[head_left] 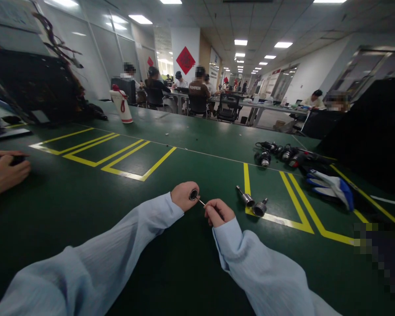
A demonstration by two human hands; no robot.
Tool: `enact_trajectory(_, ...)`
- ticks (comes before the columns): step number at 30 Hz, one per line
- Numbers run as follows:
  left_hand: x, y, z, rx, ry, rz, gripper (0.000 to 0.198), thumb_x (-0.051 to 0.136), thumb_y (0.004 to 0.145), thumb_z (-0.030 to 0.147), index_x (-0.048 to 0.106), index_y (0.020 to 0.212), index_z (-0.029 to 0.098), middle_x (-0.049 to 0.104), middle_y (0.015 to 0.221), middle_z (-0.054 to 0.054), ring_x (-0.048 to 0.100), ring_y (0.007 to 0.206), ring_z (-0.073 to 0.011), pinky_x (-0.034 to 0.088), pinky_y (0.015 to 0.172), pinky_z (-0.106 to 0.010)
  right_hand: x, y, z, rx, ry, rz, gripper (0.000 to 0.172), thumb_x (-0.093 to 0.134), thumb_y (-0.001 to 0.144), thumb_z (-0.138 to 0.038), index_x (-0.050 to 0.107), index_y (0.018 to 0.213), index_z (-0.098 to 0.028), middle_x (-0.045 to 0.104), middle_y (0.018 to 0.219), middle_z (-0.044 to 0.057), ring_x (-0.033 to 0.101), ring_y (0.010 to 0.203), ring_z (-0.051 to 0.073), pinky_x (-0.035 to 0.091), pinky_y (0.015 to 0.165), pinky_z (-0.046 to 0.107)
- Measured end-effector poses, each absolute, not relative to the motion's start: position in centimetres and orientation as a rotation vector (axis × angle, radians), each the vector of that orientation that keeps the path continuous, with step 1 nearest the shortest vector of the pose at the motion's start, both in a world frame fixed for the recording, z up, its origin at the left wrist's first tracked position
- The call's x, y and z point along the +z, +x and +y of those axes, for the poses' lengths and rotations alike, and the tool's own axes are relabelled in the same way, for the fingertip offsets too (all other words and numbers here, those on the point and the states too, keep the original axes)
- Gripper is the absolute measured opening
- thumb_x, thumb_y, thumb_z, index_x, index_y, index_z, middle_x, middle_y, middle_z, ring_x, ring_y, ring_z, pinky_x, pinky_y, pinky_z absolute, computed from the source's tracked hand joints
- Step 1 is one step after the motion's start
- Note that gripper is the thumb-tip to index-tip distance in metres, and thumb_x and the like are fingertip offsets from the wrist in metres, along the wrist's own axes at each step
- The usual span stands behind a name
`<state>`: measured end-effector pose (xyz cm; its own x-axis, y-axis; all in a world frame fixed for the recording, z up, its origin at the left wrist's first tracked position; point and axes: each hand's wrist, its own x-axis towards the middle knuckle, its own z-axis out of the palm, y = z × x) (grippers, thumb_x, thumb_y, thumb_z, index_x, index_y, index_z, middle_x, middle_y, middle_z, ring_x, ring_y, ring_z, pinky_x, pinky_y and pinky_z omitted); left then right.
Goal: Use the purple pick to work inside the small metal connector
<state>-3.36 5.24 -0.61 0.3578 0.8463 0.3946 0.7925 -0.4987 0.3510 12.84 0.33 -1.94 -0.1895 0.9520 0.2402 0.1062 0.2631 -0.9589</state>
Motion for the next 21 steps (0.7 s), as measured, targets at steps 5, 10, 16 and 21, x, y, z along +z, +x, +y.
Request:
enact_trajectory(5, -0.85, -3.33, 5.43, 0.733, 2.544, 1.498, 0.012, 0.058, 0.067, 0.025, 0.050, 0.063, 0.017, 0.051, 0.058, 0.002, 0.049, 0.054, -0.0121, 0.035, 0.051, -0.022, -1.57, 12.86, 0.09, 1.031, -1.043, -1.509, 0.013, 0.047, 0.074, -0.025, 0.055, 0.068, -0.016, 0.050, 0.050, -0.003, 0.042, 0.040, 0.007, 0.034, 0.040, 0.019)
enact_trajectory(10, -1.00, -3.27, 5.46, 0.670, 2.572, 1.499, 0.016, 0.057, 0.069, 0.031, 0.050, 0.063, 0.018, 0.050, 0.057, 0.001, 0.050, 0.054, -0.0126, 0.034, 0.049, -0.023, -1.71, 12.73, 0.18, 1.051, -1.045, -1.481, 0.013, 0.047, 0.072, -0.025, 0.055, 0.065, -0.017, 0.048, 0.046, -0.004, 0.039, 0.037, 0.006, 0.031, 0.037, 0.018)
enact_trajectory(16, -0.95, -3.16, 5.24, 0.632, 2.571, 1.518, 0.021, 0.056, 0.070, 0.037, 0.052, 0.064, 0.018, 0.053, 0.058, 0.000, 0.051, 0.055, -0.0133, 0.034, 0.050, -0.023, -1.63, 13.06, 0.23, 1.055, -1.022, -1.430, 0.013, 0.048, 0.069, -0.024, 0.056, 0.062, -0.017, 0.047, 0.044, -0.004, 0.038, 0.037, 0.007, 0.030, 0.038, 0.020)
enact_trajectory(21, -0.88, -3.03, 5.17, 0.632, 2.573, 1.525, 0.021, 0.056, 0.069, 0.037, 0.053, 0.064, 0.018, 0.053, 0.058, 0.001, 0.050, 0.054, -0.0129, 0.033, 0.050, -0.023, -1.80, 13.11, 0.23, 1.059, -0.991, -1.413, 0.013, 0.048, 0.070, -0.025, 0.056, 0.063, -0.017, 0.045, 0.044, -0.005, 0.036, 0.038, 0.007, 0.028, 0.039, 0.020)
